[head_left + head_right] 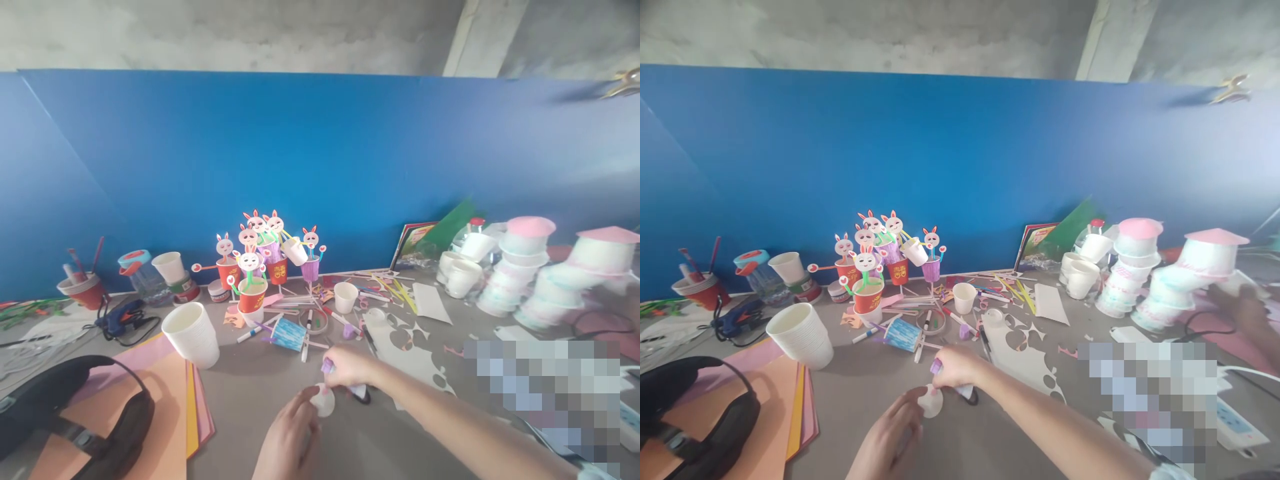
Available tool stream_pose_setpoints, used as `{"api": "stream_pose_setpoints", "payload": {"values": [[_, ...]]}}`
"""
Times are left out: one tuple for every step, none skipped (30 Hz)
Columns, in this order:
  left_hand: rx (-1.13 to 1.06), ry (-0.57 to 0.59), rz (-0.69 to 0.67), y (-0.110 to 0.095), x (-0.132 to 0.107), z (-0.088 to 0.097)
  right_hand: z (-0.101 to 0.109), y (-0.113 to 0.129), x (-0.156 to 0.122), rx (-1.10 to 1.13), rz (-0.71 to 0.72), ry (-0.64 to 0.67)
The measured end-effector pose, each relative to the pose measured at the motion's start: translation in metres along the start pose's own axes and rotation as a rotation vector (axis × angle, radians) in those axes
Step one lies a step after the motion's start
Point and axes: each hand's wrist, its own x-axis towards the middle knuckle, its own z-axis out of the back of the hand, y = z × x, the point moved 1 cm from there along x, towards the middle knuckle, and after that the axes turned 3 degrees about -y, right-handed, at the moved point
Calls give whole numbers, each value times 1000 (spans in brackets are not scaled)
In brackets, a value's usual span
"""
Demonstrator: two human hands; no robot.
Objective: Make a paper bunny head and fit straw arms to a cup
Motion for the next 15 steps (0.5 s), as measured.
{"api": "stream_pose_setpoints", "payload": {"values": [[-100, -21, 40, -1, 1, 5, 1, -3, 0, 55, 2, -19], [-193, -38, 89, -2, 3, 9, 3, -5, 0, 115, 5, -38], [-280, -50, 147, -4, 5, 14, 5, -7, -1, 178, 13, -54], [-367, -58, 217, -6, 7, 18, 8, -8, -2, 243, 24, -67], [-456, -63, 293, -8, 9, 20, 11, -9, -5, 307, 39, -81], [-548, -65, 367, -10, 11, 22, 15, -8, -9, 368, 57, -97], [-638, -69, 433, -12, 12, 22, 18, -7, -14, 424, 77, -115], [-725, -77, 489, -13, 14, 22, 20, -6, -21, 473, 97, -134], [-805, -90, 530, -15, 15, 21, 21, -4, -28, 514, 115, -151], [-873, -109, 560, -17, 15, 20, 21, -2, -35, 546, 131, -165], [-930, -126, 583, -19, 16, 20, 19, -1, -43, 571, 147, -174], [-974, -140, 601, -22, 17, 19, 15, 1, -51, 592, 163, -182], [-1004, -152, 612, -25, 17, 19, 10, 2, -58, 611, 184, -191], [-1012, -161, 613, -28, 17, 19, 5, 4, -64, 633, 221, -211], [-997, -167, 603, -31, 17, 20, 0, 5, -68, 647, 246, -227]]}}
